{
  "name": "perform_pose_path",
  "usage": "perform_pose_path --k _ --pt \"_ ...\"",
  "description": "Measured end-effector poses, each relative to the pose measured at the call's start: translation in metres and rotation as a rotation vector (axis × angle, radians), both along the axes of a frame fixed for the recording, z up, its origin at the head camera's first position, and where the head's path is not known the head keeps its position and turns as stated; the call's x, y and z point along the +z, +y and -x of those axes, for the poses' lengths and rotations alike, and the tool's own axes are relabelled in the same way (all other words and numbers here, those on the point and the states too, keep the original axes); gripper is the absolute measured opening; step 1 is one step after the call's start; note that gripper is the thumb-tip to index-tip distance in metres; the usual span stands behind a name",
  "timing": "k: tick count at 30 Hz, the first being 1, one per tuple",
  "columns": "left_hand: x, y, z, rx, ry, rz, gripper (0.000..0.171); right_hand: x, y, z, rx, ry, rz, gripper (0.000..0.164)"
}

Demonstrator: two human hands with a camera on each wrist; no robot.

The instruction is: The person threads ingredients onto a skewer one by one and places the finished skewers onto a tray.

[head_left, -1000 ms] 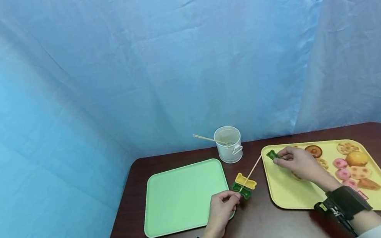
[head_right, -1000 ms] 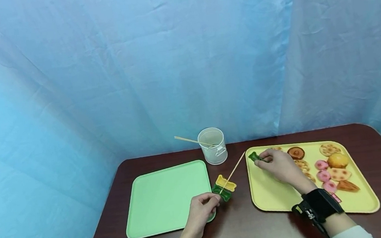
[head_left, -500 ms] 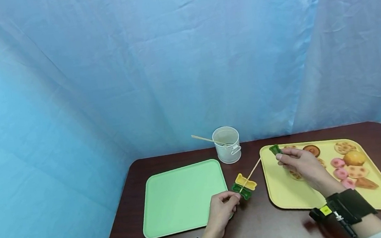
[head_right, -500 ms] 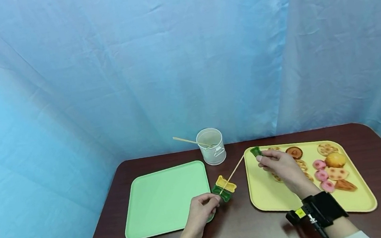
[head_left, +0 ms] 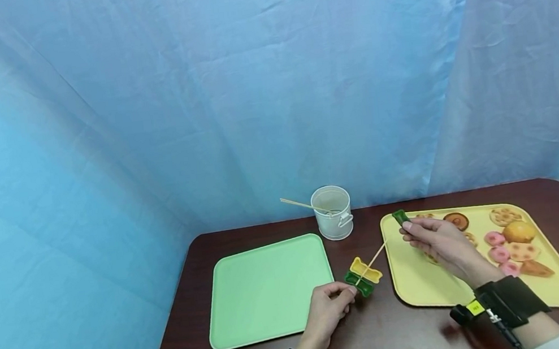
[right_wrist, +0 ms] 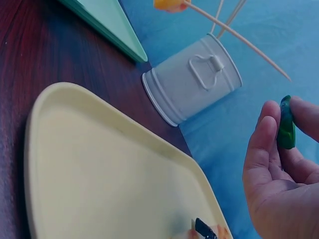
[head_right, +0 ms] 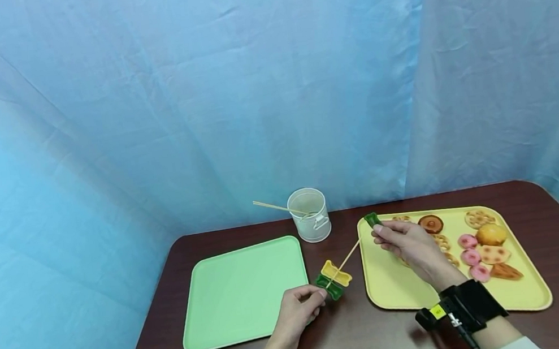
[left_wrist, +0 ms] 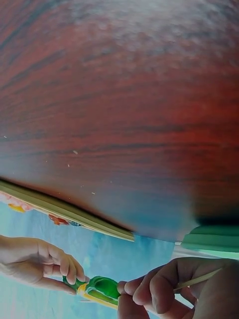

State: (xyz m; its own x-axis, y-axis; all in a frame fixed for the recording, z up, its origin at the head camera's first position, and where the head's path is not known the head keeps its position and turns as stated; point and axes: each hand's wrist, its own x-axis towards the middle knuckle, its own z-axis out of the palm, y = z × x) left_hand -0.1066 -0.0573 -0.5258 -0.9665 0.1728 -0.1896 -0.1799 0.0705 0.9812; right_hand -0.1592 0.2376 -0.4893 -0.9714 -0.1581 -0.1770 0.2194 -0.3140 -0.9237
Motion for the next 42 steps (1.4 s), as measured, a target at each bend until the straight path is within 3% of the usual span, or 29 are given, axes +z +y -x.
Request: perform_pose_path --k 21,24,29,33,42 --pt "-0.003 0.003 0.002 0.005 -0.011 0.03 0.021 0.003 -0.008 -0.003 0.031 0.02 0.021 0.019" --pt "-0.004 0.003 0.002 0.007 -0.01 0.033 0.02 0.003 -0.009 -0.002 0.015 0.019 -0.007 0.027" --pt "-0.004 0.003 0.003 0.011 -0.01 0.039 0.018 0.005 -0.013 -0.004 -0.006 0.091 -0.271 0.059" --pt "-0.004 0.003 0.003 0.015 -0.013 0.04 0.016 0.008 -0.015 -0.007 -0.013 0.166 -0.49 0.062" --pt "-0.005 0.003 0.002 0.009 -0.016 0.038 0.019 0.009 -0.017 -0.008 0.004 0.17 -0.559 0.061"
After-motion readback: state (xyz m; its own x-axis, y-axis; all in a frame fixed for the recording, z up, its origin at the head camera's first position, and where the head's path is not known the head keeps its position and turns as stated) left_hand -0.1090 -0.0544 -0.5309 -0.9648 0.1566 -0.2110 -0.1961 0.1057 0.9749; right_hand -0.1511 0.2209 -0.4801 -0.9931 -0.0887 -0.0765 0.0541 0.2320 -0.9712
